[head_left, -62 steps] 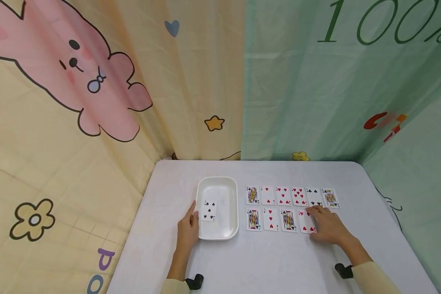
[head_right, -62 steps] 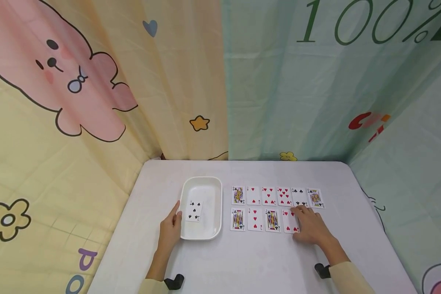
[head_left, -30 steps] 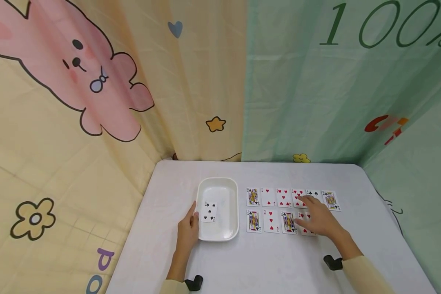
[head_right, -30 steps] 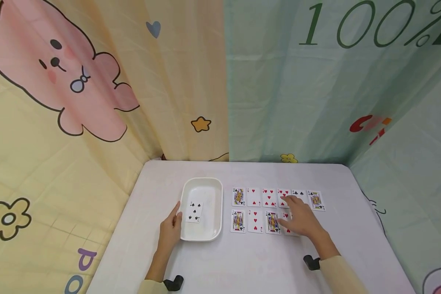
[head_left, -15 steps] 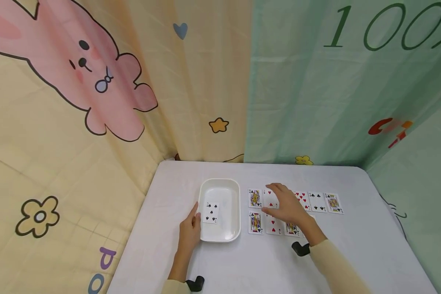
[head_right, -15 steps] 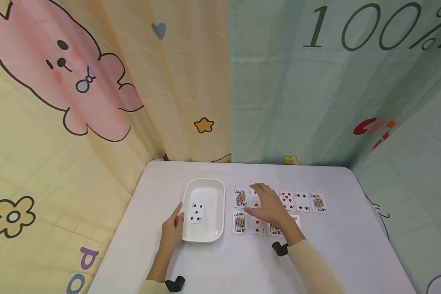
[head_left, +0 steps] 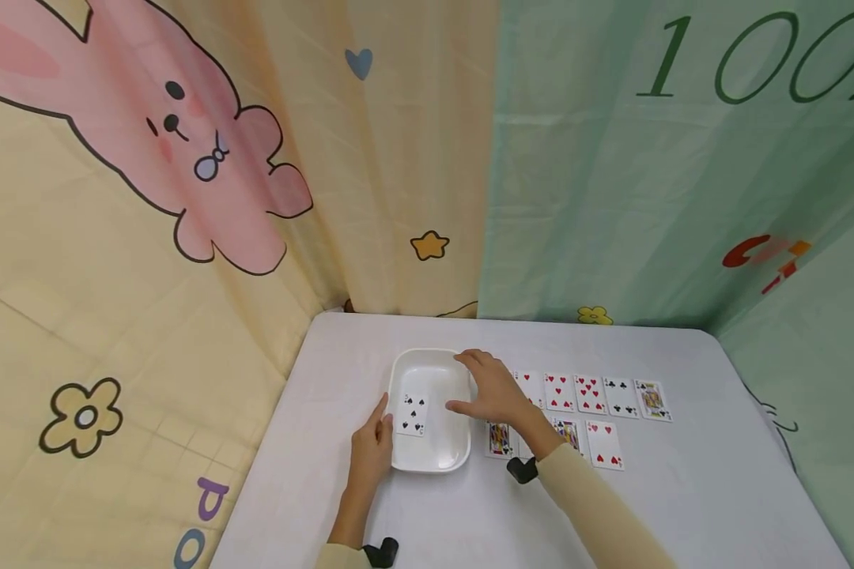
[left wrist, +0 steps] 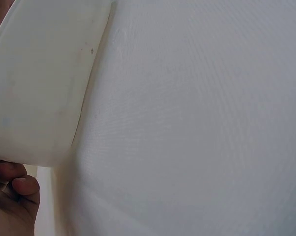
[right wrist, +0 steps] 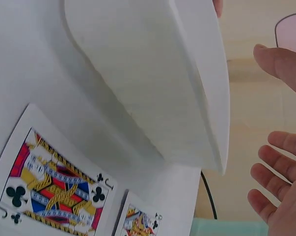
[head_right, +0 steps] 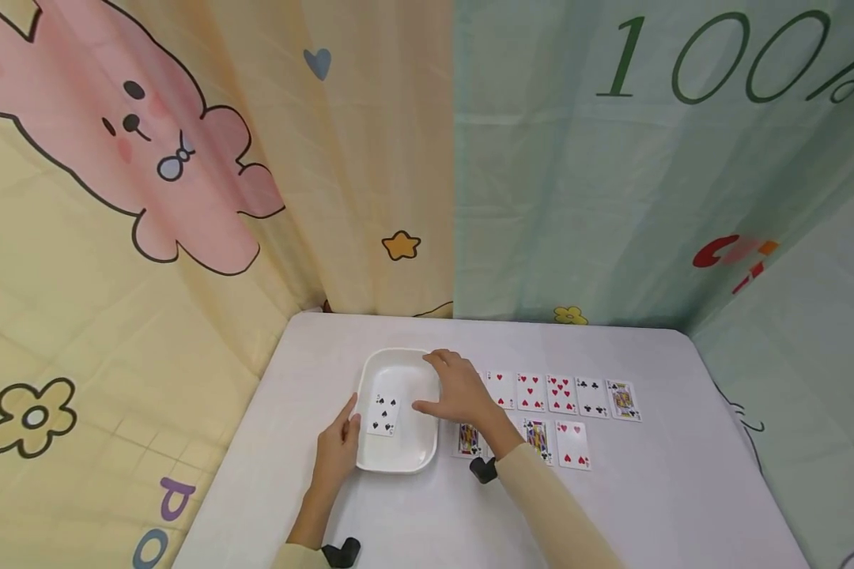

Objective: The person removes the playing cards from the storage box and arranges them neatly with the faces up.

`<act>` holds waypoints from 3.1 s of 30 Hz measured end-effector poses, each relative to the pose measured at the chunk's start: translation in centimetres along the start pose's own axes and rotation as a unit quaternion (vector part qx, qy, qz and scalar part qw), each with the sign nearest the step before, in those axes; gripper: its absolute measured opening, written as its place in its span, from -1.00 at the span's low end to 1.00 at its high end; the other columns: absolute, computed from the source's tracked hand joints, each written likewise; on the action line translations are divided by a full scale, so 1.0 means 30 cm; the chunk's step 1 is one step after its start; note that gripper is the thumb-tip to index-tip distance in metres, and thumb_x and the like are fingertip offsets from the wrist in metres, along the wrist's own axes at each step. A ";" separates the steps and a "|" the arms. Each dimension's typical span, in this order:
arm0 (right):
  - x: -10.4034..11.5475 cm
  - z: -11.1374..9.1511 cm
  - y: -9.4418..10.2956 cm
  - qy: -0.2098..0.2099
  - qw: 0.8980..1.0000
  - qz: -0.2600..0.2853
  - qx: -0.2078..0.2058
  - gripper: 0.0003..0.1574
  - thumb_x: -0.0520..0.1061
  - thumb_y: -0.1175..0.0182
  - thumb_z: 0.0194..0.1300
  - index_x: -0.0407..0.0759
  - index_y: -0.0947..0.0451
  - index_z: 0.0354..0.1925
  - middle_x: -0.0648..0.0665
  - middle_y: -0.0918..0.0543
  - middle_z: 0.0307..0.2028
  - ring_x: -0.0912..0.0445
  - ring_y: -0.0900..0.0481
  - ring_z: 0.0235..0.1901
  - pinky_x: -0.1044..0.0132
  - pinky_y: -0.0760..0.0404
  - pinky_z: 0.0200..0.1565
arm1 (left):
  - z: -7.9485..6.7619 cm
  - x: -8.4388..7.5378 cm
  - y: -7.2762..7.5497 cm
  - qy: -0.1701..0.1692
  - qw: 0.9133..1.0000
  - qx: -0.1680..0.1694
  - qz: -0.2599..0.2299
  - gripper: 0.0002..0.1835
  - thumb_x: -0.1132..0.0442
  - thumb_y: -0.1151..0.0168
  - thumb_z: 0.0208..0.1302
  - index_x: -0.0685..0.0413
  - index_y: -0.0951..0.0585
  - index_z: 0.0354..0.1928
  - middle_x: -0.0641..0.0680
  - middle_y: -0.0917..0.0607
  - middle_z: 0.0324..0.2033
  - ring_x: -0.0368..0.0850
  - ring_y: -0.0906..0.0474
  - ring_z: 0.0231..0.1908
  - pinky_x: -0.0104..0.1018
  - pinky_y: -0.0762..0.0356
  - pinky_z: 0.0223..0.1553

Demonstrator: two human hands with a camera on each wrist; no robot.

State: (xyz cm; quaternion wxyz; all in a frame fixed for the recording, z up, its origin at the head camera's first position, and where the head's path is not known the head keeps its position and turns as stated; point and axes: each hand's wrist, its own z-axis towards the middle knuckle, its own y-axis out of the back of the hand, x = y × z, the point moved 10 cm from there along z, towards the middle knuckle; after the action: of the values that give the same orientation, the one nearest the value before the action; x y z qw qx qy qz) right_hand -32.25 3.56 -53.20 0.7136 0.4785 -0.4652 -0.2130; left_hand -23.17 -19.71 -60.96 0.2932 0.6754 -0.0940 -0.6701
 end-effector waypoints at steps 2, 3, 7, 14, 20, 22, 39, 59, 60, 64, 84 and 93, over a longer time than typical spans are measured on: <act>0.021 0.021 -0.024 0.005 1.000 0.000 0.006 0.17 0.53 -0.36 0.08 -0.03 -0.38 0.47 -0.14 -0.45 0.40 -0.11 -0.42 0.38 -0.12 -0.43 0.37 | -0.002 -0.001 0.000 0.000 1.000 -0.002 0.001 -0.49 0.21 -0.12 0.56 -0.14 -0.44 0.49 -0.07 -0.38 -0.61 -0.24 -0.27 -0.57 -0.43 -0.30 -0.52; 0.032 0.031 -0.036 0.007 1.000 0.000 0.008 0.17 0.53 -0.36 0.07 -0.03 -0.38 0.46 -0.14 -0.45 0.41 -0.11 -0.43 0.37 -0.11 -0.45 0.35 | -0.002 -0.001 0.000 0.000 1.000 -0.002 0.001 -0.49 0.21 -0.12 0.56 -0.15 -0.44 0.49 -0.07 -0.38 -0.61 -0.24 -0.27 -0.57 -0.43 -0.29 -0.52; 0.068 0.067 -0.088 0.019 1.000 0.005 0.015 0.14 0.47 -0.41 0.07 -0.05 -0.39 0.45 -0.15 -0.45 0.41 -0.12 -0.43 0.37 -0.10 -0.45 0.35 | -0.002 -0.005 0.001 -0.001 1.000 -0.003 0.002 -0.49 0.21 -0.13 0.56 -0.15 -0.45 0.49 -0.07 -0.39 -0.60 -0.24 -0.28 -0.57 -0.43 -0.31 -0.51; 0.125 0.106 -0.193 0.037 0.999 -0.010 0.038 0.20 0.45 -0.46 0.02 -0.12 -0.38 0.44 -0.19 -0.44 0.39 -0.12 -0.44 0.36 -0.08 -0.46 0.35 | -0.001 -0.005 0.005 -0.009 1.000 -0.011 0.009 -0.50 0.22 -0.14 0.55 -0.15 -0.47 0.47 -0.08 -0.38 -0.61 -0.27 -0.26 -0.59 -0.42 -0.28 -0.54; 0.144 0.114 -0.272 0.038 0.996 -0.041 0.066 0.31 0.53 -0.45 -0.04 -0.15 -0.35 0.47 -0.19 -0.45 0.39 -0.11 -0.44 0.36 -0.04 -0.44 0.32 | 0.000 -0.015 0.010 -0.029 0.999 -0.017 0.015 -0.50 0.25 -0.14 0.54 -0.11 -0.48 0.46 -0.10 -0.38 -0.63 -0.30 -0.24 -0.61 -0.42 -0.27 -0.55; 0.142 0.114 -0.289 0.033 0.995 -0.061 0.075 0.34 0.57 -0.42 -0.05 -0.12 -0.33 0.48 -0.17 -0.45 0.39 -0.09 -0.44 0.37 -0.03 -0.45 0.31 | 0.000 -0.017 0.011 -0.030 0.999 -0.018 0.014 -0.51 0.25 -0.14 0.54 -0.12 -0.49 0.46 -0.11 -0.37 -0.63 -0.31 -0.24 -0.60 -0.42 -0.26 -0.55; 0.141 0.114 -0.368 0.010 0.983 -0.130 0.127 0.31 0.57 -0.47 -0.11 -0.09 -0.40 0.43 -0.09 -0.45 0.38 -0.04 -0.40 0.35 -0.09 -0.38 0.37 | -0.005 -0.014 0.009 -0.026 0.999 -0.019 0.011 -0.50 0.24 -0.14 0.55 -0.14 -0.48 0.47 -0.11 -0.36 -0.62 -0.30 -0.23 -0.60 -0.43 -0.24 -0.54; 0.159 0.109 -0.356 0.025 0.981 -0.143 0.125 0.14 0.50 -0.49 -0.11 -0.05 -0.52 0.32 -0.05 -0.53 0.29 0.01 -0.47 0.25 0.03 -0.44 0.30 | -0.005 -0.021 0.013 -0.028 0.999 -0.021 0.013 -0.51 0.25 -0.14 0.54 -0.10 -0.48 0.46 -0.11 -0.36 -0.62 -0.31 -0.21 -0.61 -0.43 -0.23 -0.56; 0.158 0.110 -0.359 0.026 0.981 -0.145 0.124 0.13 0.50 -0.48 -0.10 -0.05 -0.52 0.31 -0.04 -0.53 0.29 0.02 -0.47 0.25 0.03 -0.44 0.29 | -0.005 -0.020 0.012 -0.028 0.999 -0.020 0.013 -0.50 0.24 -0.14 0.55 -0.11 -0.48 0.47 -0.11 -0.36 -0.62 -0.31 -0.21 -0.61 -0.43 -0.23 -0.56; 0.159 0.113 -0.370 0.031 0.981 -0.150 0.122 0.11 0.50 -0.46 -0.09 -0.05 -0.53 0.30 -0.03 -0.54 0.26 0.03 -0.48 0.22 0.05 -0.44 0.27 | -0.002 -0.021 0.011 -0.028 0.999 -0.018 0.013 -0.50 0.24 -0.15 0.54 -0.12 -0.47 0.47 -0.11 -0.36 -0.62 -0.31 -0.22 -0.61 -0.44 -0.23 -0.55; 0.189 0.108 -0.303 0.061 0.985 -0.132 0.089 -0.13 0.40 -0.48 -0.07 0.00 -0.65 0.13 0.01 -0.69 0.00 0.09 -0.54 -0.06 0.09 -0.51 0.06 | -0.006 -0.020 0.008 -0.032 0.999 -0.017 0.014 -0.50 0.26 -0.15 0.54 -0.09 -0.47 0.47 -0.10 -0.38 -0.61 -0.30 -0.25 -0.59 -0.43 -0.27 -0.54; 0.165 0.093 -0.245 0.048 0.986 -0.130 0.091 0.04 0.39 -0.47 -0.08 -0.05 -0.54 0.30 -0.05 -0.62 0.17 0.01 -0.52 0.14 0.00 -0.51 0.19 | -0.003 -0.021 0.010 -0.036 0.999 -0.021 0.017 -0.51 0.24 -0.15 0.55 -0.06 -0.48 0.46 -0.11 -0.38 -0.63 -0.31 -0.23 -0.61 -0.43 -0.26 -0.57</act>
State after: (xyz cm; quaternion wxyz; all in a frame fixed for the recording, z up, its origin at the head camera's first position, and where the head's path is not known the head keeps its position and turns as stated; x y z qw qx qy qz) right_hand -31.25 -4.82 -57.09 0.6548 0.6078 -0.3814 -0.2374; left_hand -23.05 -19.61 -60.27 0.3152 0.6428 -0.1015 -0.6907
